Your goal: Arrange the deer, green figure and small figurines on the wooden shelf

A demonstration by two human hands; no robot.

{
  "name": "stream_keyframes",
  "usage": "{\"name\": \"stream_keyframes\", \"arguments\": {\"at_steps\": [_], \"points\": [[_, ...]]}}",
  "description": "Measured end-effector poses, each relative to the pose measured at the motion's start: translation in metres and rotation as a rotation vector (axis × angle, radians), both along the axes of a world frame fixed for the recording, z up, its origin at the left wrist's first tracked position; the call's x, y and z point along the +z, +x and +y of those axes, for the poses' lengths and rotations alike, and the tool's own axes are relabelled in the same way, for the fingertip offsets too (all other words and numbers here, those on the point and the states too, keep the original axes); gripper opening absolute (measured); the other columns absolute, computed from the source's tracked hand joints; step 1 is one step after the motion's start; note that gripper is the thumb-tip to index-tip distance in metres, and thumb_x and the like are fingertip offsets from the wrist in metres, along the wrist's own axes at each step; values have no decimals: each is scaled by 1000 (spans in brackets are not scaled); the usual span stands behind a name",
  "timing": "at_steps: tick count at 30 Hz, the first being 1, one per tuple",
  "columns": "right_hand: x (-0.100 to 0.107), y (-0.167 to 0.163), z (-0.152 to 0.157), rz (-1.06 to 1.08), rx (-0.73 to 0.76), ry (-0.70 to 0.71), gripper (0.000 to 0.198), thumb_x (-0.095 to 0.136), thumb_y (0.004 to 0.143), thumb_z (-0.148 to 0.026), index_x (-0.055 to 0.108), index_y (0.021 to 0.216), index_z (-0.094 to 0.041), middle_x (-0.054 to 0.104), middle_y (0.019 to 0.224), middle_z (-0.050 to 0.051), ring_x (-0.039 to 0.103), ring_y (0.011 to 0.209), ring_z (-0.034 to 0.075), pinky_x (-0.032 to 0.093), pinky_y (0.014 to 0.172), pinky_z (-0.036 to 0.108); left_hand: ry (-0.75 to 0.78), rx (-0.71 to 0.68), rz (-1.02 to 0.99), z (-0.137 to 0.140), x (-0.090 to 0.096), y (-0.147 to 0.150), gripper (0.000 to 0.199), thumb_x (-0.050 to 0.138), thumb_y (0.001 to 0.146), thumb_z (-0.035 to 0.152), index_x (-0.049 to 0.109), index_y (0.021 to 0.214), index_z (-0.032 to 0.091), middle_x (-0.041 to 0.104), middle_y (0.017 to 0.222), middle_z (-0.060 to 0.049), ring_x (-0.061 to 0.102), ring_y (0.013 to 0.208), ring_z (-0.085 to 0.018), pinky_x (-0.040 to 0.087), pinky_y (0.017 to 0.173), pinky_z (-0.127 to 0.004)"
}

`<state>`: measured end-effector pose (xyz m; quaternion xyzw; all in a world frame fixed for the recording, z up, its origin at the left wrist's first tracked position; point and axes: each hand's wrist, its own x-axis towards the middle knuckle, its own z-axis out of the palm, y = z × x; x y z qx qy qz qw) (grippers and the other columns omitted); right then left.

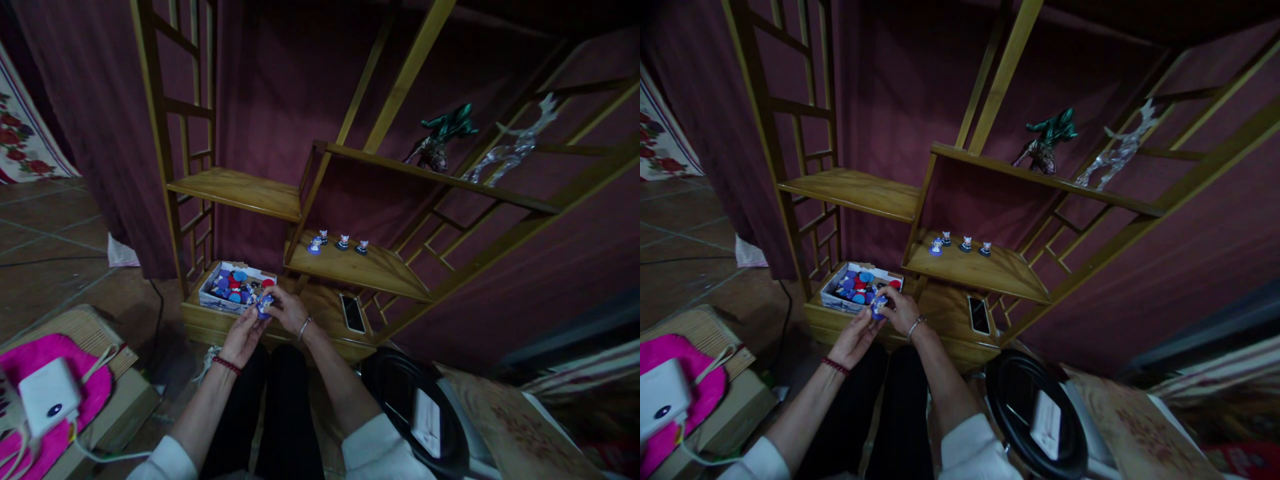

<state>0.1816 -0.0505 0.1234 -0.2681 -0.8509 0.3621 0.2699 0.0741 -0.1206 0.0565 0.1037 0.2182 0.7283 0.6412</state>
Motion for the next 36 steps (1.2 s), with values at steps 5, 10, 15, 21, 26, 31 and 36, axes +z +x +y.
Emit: {"name": "stream_keyframes", "arguments": {"at_steps": [5,10,15,21,26,31,36], "points": [[-5,-2,0,-28,-35,34,25,56,71,-24,51,95,-24,58,82,-3,56,73,12,43,68,24,17,7,-8,0,-4,-1,18,62,71,17,63,88,16,66,91,-3,59,84,-12,42,86,-30],[-11,-4,-4,-4,-75,14,24,54,72,-25,50,95,-24,58,81,-4,57,71,12,43,67,23,8,20,-21,-1,-8,-1,18,63,69,16,63,88,16,66,90,-3,59,84,-12,41,88,-30],[-11,-3,-6,31,-77,18,22,54,72,-25,49,94,-24,58,78,-4,56,72,12,43,67,23,10,25,-29,-1,-8,2,19,64,68,15,63,87,17,66,89,-2,59,83,-12,40,89,-31],[-9,-2,-7,20,-107,64,22,55,71,-26,49,92,-24,58,81,-3,56,72,12,43,68,24,27,25,-14,0,-6,3,24,63,69,14,62,92,17,65,92,-3,59,84,-12,42,86,-30],[-7,-5,-8,27,-132,48,23,55,71,-26,49,92,-23,57,80,-3,56,71,12,44,67,24,10,54,-16,-1,-2,1,27,64,68,14,61,94,18,65,94,-4,59,85,-12,42,86,-30],[-8,-8,-11,26,-177,35,23,55,71,-27,48,93,-24,58,79,-4,57,71,12,45,68,25,0,67,-5,-1,0,1,27,65,66,14,61,92,18,65,93,-3,58,84,-12,42,87,-29],[-9,-9,-16,28,-239,31,24,56,69,-26,48,92,-24,59,78,-3,58,69,12,45,66,24,2,66,23,0,1,2,29,65,65,13,61,93,18,64,96,-3,58,87,-12,42,86,-28]]}}
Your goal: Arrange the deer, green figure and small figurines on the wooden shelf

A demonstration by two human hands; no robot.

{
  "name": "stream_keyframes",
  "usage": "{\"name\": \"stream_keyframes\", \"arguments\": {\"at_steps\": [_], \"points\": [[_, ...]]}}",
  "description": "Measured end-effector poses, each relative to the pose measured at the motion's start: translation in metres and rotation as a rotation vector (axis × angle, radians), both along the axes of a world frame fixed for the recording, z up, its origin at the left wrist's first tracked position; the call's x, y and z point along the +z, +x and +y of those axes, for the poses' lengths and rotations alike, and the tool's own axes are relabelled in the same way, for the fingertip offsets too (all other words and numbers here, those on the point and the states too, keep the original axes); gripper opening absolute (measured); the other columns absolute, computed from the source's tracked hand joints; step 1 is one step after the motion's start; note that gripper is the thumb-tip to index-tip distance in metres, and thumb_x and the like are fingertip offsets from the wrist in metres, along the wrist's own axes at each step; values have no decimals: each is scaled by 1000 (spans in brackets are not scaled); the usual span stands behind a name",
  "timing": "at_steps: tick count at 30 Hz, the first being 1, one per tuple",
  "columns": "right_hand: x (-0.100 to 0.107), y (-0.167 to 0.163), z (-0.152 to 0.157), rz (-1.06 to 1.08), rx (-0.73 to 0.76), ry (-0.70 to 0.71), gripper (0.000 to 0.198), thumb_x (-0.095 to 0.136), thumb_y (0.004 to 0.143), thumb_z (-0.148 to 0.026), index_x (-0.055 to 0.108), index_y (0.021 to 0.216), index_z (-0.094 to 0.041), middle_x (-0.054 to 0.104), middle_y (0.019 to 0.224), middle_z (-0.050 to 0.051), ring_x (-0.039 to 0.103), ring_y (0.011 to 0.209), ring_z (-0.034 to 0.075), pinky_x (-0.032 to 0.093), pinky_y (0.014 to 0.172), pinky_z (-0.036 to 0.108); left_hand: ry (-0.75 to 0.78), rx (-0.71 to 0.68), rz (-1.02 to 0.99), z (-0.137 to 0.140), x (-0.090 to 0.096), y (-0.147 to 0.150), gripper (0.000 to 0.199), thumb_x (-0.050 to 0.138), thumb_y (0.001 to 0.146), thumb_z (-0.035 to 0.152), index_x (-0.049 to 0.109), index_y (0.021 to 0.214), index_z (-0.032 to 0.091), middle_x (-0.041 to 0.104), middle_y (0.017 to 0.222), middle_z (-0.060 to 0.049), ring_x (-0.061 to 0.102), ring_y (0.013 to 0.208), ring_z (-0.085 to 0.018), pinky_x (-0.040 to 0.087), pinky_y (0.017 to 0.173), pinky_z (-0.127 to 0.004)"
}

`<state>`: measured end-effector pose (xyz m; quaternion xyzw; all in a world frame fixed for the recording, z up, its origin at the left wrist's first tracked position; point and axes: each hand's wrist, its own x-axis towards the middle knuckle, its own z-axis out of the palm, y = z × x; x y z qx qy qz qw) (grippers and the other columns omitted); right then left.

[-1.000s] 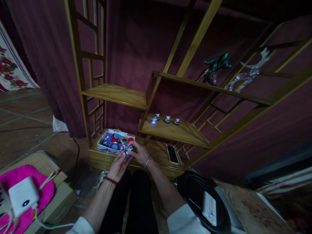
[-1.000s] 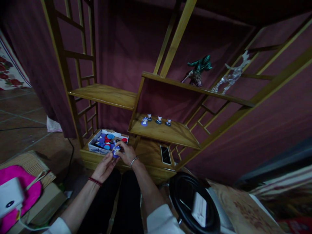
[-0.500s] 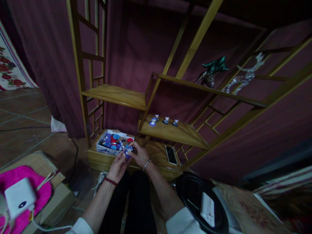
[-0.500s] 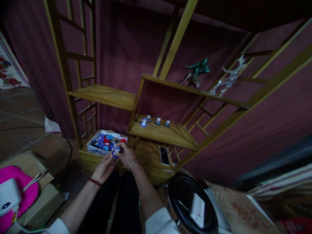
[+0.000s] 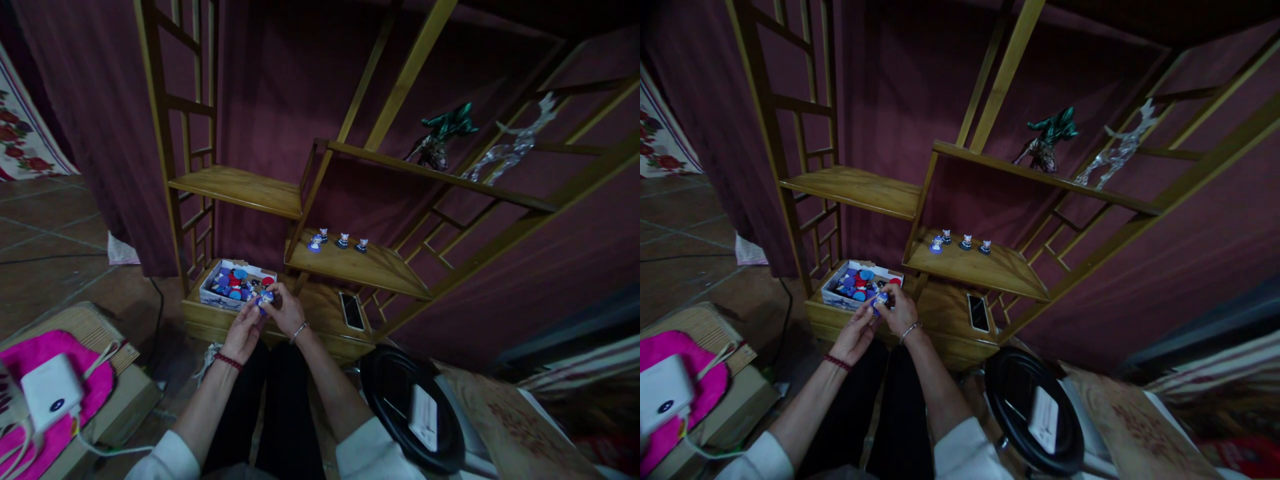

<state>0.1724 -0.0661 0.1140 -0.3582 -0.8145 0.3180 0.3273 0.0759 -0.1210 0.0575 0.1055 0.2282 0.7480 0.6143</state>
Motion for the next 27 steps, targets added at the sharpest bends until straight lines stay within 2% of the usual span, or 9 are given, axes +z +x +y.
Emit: {"name": "stream_keyframes", "arguments": {"at_steps": [5,16,27], "points": [[-2,1,-2,-16,-48,37,24,56,70,-28,48,92,-25,59,81,-3,58,72,13,45,68,26,-6,4,8,-1,0,0,30,66,64,13,61,93,19,64,95,-2,58,87,-12,40,88,-28],[0,4,-1,-31,-31,49,23,57,70,-29,49,92,-25,61,84,-4,58,76,14,44,70,26,8,8,12,-1,1,1,30,66,65,12,60,94,19,64,96,-2,57,89,-11,40,89,-27],[-3,4,-5,-63,-133,35,26,55,69,-32,47,93,-25,61,77,-4,57,67,13,43,63,25,0,12,28,-1,3,4,30,66,64,12,61,93,19,64,96,-2,58,88,-11,40,87,-25]]}}
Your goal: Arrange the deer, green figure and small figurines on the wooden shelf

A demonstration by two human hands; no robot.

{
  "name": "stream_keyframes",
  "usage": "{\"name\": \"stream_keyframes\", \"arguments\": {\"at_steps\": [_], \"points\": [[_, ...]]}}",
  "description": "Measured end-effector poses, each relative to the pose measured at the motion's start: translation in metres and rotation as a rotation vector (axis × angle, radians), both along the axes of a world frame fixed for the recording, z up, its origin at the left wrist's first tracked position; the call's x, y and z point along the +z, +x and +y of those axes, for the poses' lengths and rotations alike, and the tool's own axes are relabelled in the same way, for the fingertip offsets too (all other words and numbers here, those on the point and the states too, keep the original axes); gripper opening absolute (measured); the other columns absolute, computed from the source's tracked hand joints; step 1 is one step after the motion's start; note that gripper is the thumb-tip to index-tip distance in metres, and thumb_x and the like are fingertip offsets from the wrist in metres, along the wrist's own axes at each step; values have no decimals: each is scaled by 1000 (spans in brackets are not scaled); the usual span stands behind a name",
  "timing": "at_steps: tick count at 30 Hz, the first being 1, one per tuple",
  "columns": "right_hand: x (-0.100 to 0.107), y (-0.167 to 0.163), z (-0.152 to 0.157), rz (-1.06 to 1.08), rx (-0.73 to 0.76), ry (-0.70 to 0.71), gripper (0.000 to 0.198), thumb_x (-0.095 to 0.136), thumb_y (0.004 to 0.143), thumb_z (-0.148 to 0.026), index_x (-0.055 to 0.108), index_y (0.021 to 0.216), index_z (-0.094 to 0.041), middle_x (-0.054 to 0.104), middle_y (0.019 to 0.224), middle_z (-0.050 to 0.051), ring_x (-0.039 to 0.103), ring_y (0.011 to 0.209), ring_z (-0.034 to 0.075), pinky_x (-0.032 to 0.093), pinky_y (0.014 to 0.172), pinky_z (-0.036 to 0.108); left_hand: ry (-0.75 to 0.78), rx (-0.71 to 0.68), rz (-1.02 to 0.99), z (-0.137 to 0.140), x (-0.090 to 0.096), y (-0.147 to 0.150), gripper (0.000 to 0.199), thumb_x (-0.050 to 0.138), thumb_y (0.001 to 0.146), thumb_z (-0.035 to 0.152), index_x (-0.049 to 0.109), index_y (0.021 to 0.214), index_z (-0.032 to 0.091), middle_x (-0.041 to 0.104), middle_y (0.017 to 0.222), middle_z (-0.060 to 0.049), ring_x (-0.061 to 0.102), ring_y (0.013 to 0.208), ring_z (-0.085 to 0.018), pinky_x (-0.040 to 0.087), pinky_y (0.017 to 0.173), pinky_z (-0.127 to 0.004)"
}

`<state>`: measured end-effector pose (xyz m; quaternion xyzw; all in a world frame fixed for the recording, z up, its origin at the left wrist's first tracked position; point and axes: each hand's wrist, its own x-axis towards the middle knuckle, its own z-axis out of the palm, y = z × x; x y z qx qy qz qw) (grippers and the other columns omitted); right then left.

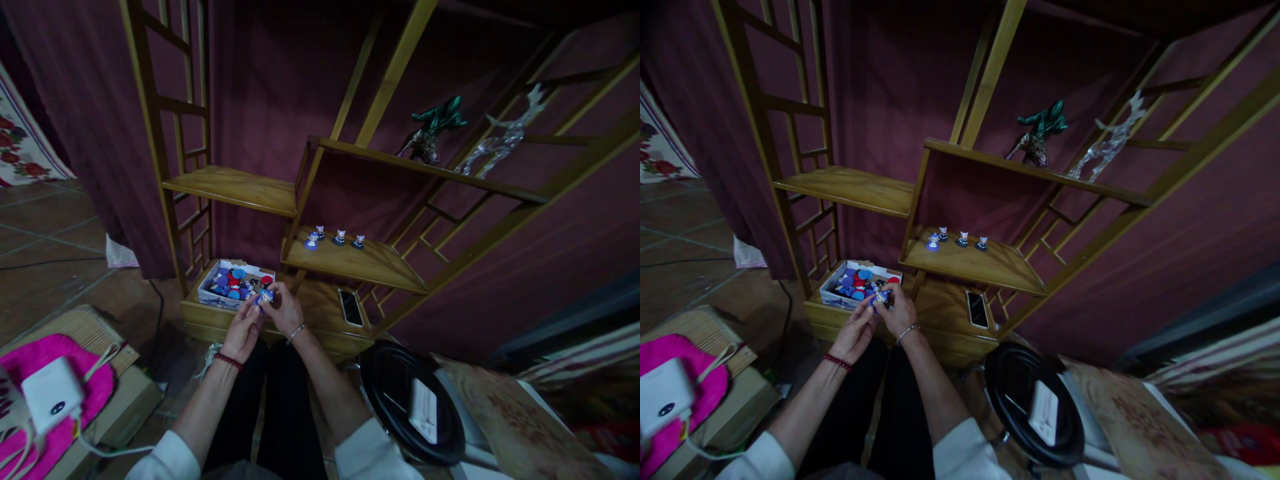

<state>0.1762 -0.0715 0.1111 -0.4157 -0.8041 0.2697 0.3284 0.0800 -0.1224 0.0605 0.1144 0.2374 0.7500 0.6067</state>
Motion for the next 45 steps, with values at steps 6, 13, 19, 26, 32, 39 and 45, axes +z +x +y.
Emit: {"name": "stream_keyframes", "arguments": {"at_steps": [6,13,19,26,32,39,45], "points": [[-2,-1,-1,-44,-93,-3,27,55,68,-37,47,92,-26,59,71,-5,56,61,13,40,57,23,7,-9,7,-1,1,2,32,66,64,13,60,94,20,63,97,-2,57,90,-11,40,88,-25],[-2,-4,-4,-37,-173,-11,26,57,68,-37,46,90,-27,59,70,-5,56,61,14,39,55,23,4,-15,17,-3,3,2,32,66,64,12,60,94,20,64,94,-1,58,86,-10,42,85,-23],[-5,-4,-4,39,-137,-50,25,56,68,-35,45,89,-26,59,72,-5,55,60,12,42,57,23,4,-11,30,-2,3,2,32,66,64,12,60,94,20,63,95,-1,57,87,-11,41,86,-24],[-4,2,-1,77,-57,-60,25,56,69,-34,46,91,-26,58,71,-5,55,61,12,43,59,23,-15,-12,39,-2,6,2,31,66,64,12,61,93,19,64,96,-3,58,89,-13,42,87,-27],[-1,5,1,97,18,-96,25,57,69,-33,48,91,-25,57,71,-6,54,61,12,44,59,23,-34,-21,16,-2,5,3,28,65,65,10,61,92,17,64,95,-4,59,86,-13,44,84,-27],[1,8,2,157,106,-121,23,55,69,-28,49,91,-24,57,72,-5,54,64,12,45,62,23,-37,-28,2,-1,3,5,24,64,67,10,62,89,17,66,88,-2,60,79,-12,46,82,-28],[5,10,3,147,140,-110,22,54,69,-26,51,91,-23,57,73,-5,54,66,12,44,65,24,-22,-42,-5,-1,0,5,21,63,68,12,62,88,16,66,91,-3,60,81,-12,46,82,-28]]}}
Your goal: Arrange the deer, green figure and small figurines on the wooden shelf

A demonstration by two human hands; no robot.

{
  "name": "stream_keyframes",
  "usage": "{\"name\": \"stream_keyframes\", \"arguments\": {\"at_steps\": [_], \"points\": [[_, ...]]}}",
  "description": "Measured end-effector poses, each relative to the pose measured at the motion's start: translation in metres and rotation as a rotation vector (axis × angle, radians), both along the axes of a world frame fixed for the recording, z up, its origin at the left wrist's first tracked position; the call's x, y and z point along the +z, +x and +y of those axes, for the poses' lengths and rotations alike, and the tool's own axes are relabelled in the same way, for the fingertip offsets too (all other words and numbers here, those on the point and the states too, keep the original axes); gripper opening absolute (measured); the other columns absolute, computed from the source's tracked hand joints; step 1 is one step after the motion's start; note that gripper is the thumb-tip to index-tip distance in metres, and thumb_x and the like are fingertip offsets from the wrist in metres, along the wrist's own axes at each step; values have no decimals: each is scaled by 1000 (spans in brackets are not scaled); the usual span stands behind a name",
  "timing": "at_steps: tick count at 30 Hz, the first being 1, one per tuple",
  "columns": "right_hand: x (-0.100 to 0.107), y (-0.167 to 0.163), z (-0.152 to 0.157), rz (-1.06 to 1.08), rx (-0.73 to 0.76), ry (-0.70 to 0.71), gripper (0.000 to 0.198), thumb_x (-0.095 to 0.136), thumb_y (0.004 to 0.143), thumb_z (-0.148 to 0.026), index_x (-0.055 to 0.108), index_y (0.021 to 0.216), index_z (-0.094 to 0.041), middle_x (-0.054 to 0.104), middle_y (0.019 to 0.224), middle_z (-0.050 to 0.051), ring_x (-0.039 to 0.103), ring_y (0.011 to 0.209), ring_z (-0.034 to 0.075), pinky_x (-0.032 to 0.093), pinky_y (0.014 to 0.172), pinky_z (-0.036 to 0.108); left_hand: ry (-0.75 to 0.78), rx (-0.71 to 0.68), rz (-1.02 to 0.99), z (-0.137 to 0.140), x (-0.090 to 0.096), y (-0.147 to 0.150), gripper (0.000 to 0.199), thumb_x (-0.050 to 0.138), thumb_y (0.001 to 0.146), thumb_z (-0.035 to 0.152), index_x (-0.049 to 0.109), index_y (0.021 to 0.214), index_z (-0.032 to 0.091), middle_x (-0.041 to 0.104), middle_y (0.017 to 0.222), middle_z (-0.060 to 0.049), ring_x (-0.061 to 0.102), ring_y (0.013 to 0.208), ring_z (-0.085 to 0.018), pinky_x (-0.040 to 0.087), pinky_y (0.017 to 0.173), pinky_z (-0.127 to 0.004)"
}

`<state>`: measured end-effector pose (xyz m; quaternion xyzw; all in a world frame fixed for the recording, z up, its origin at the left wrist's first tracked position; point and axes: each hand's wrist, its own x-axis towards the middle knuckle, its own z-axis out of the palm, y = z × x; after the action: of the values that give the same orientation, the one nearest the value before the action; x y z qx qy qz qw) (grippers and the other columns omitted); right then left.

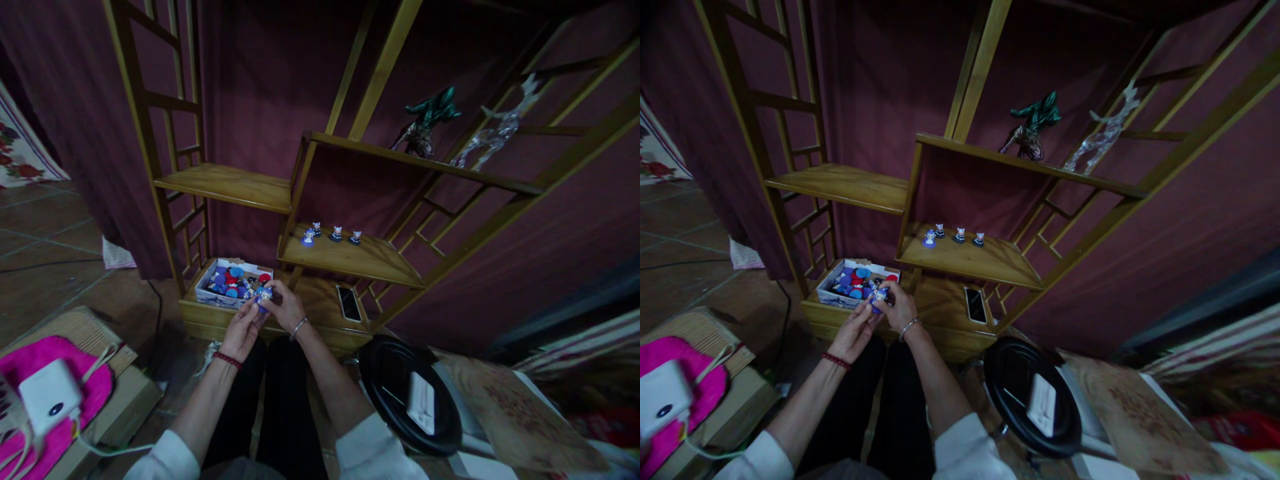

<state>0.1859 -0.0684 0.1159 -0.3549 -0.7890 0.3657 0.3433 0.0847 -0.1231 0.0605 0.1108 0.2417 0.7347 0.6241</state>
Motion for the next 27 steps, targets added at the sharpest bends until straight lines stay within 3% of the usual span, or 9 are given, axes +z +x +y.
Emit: {"name": "stream_keyframes", "arguments": {"at_steps": [15,27], "points": [[1,4,5,-10,64,48,24,55,70,-23,52,94,-24,59,78,-4,55,71,12,43,69,24,21,-11,-42,-1,0,1,18,62,68,11,63,85,15,66,90,-4,60,84,-13,42,90,-33],[-8,0,5,-7,-30,59,23,56,71,-27,52,93,-23,60,84,-2,56,74,13,44,71,26,23,21,-14,3,1,0,28,63,67,10,61,95,17,64,97,-5,59,88,-13,42,88,-30]]}}
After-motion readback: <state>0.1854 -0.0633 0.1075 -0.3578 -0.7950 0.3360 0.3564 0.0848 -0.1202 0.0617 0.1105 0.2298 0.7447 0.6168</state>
